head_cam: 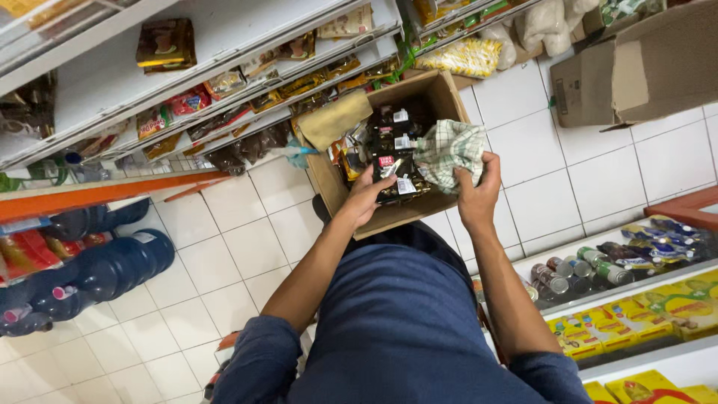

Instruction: The person uses a handheld scanner to scan barcodes on coffee packets inside a box and then places a packet onto a store shelf.

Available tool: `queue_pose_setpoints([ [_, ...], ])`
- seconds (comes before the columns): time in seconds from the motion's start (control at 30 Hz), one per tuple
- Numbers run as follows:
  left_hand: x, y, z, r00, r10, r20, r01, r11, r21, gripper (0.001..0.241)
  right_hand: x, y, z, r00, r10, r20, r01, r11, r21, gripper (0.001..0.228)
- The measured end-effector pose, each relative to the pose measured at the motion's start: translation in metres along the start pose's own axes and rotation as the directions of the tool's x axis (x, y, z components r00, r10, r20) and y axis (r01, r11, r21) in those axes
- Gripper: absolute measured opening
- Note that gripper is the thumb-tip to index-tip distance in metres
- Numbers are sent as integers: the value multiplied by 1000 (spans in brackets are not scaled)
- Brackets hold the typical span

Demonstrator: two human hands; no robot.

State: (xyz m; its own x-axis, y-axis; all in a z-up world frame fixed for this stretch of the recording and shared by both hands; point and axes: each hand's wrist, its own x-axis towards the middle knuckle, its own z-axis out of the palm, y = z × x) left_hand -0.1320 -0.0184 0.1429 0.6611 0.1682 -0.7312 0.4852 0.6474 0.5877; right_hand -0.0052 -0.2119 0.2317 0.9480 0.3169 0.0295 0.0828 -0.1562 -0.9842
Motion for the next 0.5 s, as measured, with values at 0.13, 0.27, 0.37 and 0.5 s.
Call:
queue_pose_setpoints([
  [0.13,1,3,0,958,213,192,-169,960,-224,47,-15,-23,-1,994,9,106,5,992,-124,38],
  [0.27,6,7,-1,966,134,222,-18,889,-458,53,-28,-54,10,774,-346,531,564,758,-328,58],
  [0.37,-1,15,2,939,238,249,-116,900,-421,59,-31,-54,21,638,-402,657,710,638,-298,60],
  [0.5,-5,23,-3,808,544,228,-524,839,-146,68,-28,-13,26,841,-282,461,450,838,-309,50],
])
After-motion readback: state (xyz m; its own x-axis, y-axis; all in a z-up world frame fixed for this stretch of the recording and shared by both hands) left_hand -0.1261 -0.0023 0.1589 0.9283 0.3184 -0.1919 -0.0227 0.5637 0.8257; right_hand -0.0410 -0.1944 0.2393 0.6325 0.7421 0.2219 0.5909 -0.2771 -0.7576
